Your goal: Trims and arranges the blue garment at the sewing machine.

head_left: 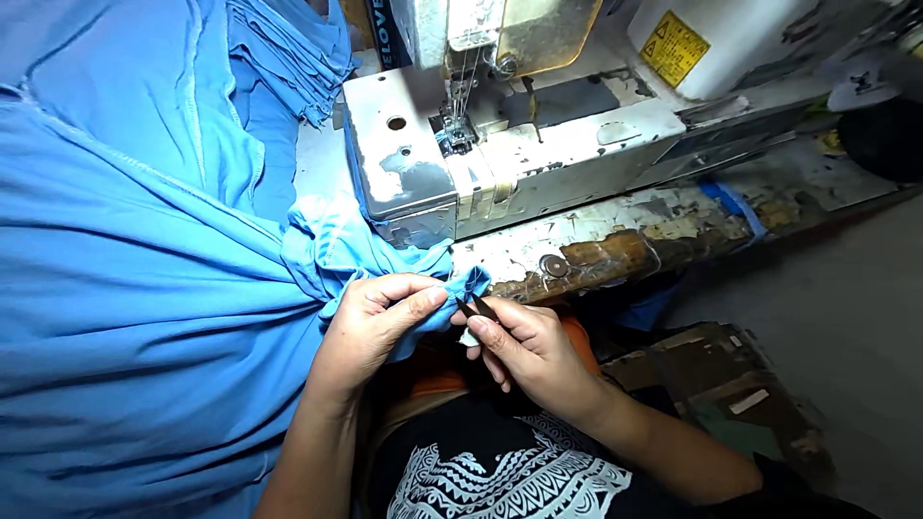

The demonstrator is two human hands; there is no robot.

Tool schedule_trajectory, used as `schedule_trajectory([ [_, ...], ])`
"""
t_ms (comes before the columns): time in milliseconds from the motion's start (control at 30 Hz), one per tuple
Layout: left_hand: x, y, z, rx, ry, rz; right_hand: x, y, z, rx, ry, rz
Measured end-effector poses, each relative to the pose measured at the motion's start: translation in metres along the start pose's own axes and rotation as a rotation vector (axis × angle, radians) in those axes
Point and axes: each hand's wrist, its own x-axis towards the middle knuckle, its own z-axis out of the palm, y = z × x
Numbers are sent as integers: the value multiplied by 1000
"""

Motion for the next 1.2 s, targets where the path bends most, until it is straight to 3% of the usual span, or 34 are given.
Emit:
schedule_trajectory([
  [300,0,-3,1,57,15,15,2,0,0,31,-10,63],
  [333,0,-3,2,85,20,10,0,-1,-1,59,-13,-11],
  [433,1,-4,6,195,49,-1,-7,-18,-14,85,-116,-463],
  [500,1,-3,5,186,40,-10,-8,-27,-22,49,-101,-567],
  [667,3,-2,3,72,34,-34,6,3,-12,-147,223,-282],
  [967,2,-1,5,86,4,-42,19,10,6,-414,327,-339],
  [1033,2,-1,4,98,-7,-37,19,9,5,-285,289,-272],
  [1133,1,-3,3,113,-8,-23,10,-3,-3,320,73,20],
  [1200,2,-3,2,110,-16,-17,3,-10,-9,584,-27,115],
])
